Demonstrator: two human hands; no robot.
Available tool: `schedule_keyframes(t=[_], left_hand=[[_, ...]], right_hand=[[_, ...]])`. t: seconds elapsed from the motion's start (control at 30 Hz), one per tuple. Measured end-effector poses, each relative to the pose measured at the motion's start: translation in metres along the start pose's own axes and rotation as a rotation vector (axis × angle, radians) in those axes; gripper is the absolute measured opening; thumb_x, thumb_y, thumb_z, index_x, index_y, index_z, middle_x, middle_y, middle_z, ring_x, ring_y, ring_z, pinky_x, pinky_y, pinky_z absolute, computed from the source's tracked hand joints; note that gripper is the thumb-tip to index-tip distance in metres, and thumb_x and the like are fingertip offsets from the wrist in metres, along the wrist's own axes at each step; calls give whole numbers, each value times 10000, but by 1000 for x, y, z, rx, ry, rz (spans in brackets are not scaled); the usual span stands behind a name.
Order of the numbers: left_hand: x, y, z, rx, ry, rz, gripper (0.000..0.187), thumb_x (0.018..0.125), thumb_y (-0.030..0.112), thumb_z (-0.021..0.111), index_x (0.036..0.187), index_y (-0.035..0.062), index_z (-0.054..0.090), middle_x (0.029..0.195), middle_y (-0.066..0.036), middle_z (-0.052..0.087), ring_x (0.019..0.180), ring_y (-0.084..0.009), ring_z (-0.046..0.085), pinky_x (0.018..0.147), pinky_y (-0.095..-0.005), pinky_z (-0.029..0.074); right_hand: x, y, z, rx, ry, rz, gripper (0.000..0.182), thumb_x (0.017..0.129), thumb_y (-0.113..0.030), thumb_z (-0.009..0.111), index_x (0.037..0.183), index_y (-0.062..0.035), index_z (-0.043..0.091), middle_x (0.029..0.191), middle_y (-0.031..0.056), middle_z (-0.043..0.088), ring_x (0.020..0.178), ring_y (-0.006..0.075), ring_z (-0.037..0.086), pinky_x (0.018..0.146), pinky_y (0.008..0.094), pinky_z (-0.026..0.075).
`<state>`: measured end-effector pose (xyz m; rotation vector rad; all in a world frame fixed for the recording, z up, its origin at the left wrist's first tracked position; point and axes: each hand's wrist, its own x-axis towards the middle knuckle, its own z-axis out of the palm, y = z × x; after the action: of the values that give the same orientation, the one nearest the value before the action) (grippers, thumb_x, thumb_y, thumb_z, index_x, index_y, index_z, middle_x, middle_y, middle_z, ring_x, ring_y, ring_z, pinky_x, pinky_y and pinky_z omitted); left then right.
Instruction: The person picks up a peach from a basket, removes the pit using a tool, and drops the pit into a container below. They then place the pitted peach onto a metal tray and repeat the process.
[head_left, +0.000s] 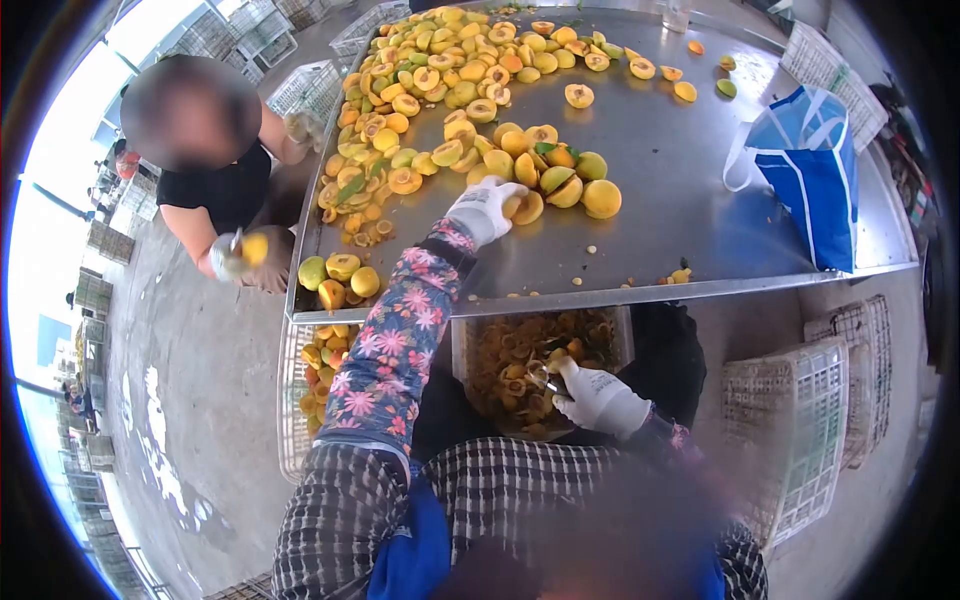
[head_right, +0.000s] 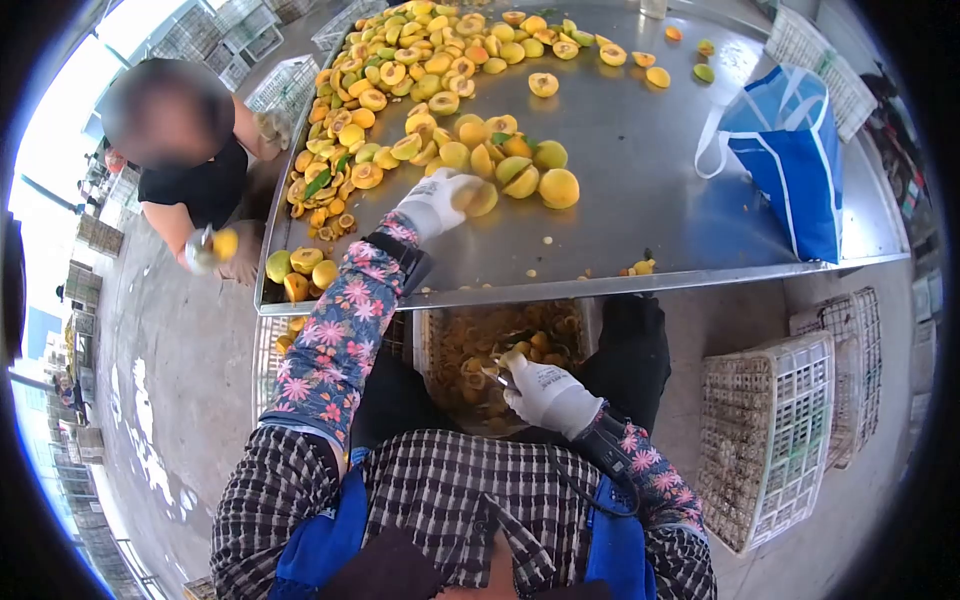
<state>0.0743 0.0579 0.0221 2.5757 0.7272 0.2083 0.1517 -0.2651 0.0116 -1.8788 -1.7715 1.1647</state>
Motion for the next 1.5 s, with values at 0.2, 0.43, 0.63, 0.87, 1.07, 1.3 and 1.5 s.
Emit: schedule_keyframes(t=[0.2,0.43,0.63,0.87,1.07,1.3,1.5], left_hand=[[-67,-7,-33,-1697,112,-350,497,881,299,619,1310,68,526,1151,-111,637,1027,-249,635,873,-455,530],[-131,48,-16,-2165,328,-150,492,939,400,547,1297,65,505,1148,-154,604,976,-333,614,871,-480,526],[-143,75,-12,-1868,548,-187,565,1031,508,338,1262,17,496,1122,-138,601,962,-265,613,883,-379,515],[-163,97,-31,-1517,649,-337,566,1043,477,343,1143,-17,601,1002,-82,642,905,-147,614,824,-279,500],[-171,87,-32,-1496,437,-395,631,1035,525,291,1142,-10,609,955,-76,650,903,-148,609,850,-279,484],[-160,83,8,-1553,840,1,556,1048,455,276,1156,-12,558,1057,-134,626,917,-204,621,873,-322,505],[-166,84,-14,-1785,638,-321,591,1007,522,407,949,-32,604,884,-173,658,780,-272,664,759,-377,559]], right_hand=[[8,-8,-7,148,217,-99,419,922,-194,578,1277,-14,447,915,281,643,884,445,630,747,483,494],[38,-96,-48,64,586,-356,301,928,-167,585,1165,-23,467,813,229,615,765,433,616,642,479,470],[58,-124,-37,-223,700,-317,264,921,-172,598,1096,-21,469,763,213,616,701,429,614,589,485,468],[64,-117,-23,-393,614,-293,288,891,-179,616,1047,-1,450,726,206,599,649,400,611,557,459,486],[54,-102,-26,-356,475,-351,270,907,-175,606,1036,0,446,742,225,588,675,428,598,574,480,461],[59,-101,-21,55,492,-407,212,928,-148,583,1027,-14,452,825,255,595,816,473,587,652,478,453],[59,-92,-19,-186,440,-471,316,925,-162,585,1149,36,480,749,225,611,698,421,612,603,466,478]])
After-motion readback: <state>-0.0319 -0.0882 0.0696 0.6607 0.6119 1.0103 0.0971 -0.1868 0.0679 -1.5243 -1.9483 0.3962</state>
